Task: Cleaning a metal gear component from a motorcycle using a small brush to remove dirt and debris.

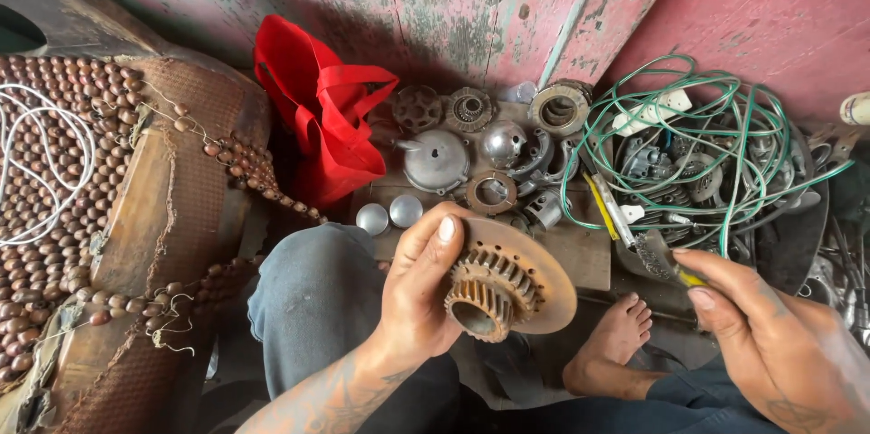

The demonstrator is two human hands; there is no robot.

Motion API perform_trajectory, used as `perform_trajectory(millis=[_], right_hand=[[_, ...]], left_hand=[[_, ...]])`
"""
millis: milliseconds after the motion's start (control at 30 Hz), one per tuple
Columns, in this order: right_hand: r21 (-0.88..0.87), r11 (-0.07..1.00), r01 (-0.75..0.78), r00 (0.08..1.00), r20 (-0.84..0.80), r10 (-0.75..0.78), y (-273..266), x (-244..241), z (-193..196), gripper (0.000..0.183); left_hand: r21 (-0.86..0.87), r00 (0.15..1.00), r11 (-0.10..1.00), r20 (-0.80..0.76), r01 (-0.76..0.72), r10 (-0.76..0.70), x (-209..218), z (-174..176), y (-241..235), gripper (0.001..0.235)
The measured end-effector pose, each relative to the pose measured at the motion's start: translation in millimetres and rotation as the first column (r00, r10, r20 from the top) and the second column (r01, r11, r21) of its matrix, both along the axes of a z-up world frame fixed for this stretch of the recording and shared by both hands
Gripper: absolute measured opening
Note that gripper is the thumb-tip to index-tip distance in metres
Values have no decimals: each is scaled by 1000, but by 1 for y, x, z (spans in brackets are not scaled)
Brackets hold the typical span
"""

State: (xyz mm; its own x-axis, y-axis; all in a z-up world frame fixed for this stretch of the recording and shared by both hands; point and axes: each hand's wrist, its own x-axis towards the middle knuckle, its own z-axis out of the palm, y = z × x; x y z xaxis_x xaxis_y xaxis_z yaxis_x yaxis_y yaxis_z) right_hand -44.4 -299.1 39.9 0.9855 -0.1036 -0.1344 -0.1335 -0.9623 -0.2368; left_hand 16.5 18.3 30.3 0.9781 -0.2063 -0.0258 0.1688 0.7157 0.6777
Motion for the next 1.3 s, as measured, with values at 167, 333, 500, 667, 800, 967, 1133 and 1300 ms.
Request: perform_trajectory(millis=[167, 333, 500, 667, 800, 967, 1133, 1300], right_hand=[[90, 991, 98, 988, 107, -107, 17, -1, 10, 45], [494, 869, -7, 959, 249, -133, 41, -13, 20, 42], [879, 474, -55, 990, 108, -86, 50, -20, 5, 41], [570, 713, -408, 913, 247, 325, 73, 2, 23, 38], [511, 668, -541, 840, 369, 398, 77, 1, 26, 38], [410, 679, -609, 777, 484, 403, 89, 4, 25, 37], [482, 693, -536, 837, 410, 362, 87, -1, 14, 37], [437, 717, -542, 823, 449, 348, 93, 0, 13, 38]], left_hand=[[-32, 1000, 999, -28, 2, -3, 3, -1, 1, 27], [29, 1000, 999, -9, -26, 26, 2, -2, -1, 27], [144, 999, 989, -20, -31, 34, -3, -8, -13, 28], [356, 995, 932, 49, 63, -86, -12, -9, -24, 31], [544, 995, 838, 101, -32, -27, -8, -12, -14, 25], [238, 998, 970, -43, -43, 55, -12, -14, -25, 25], [116, 983, 987, -139, -108, 123, -8, -20, -28, 22], [138, 982, 987, -160, -82, 104, -10, -24, -33, 27]])
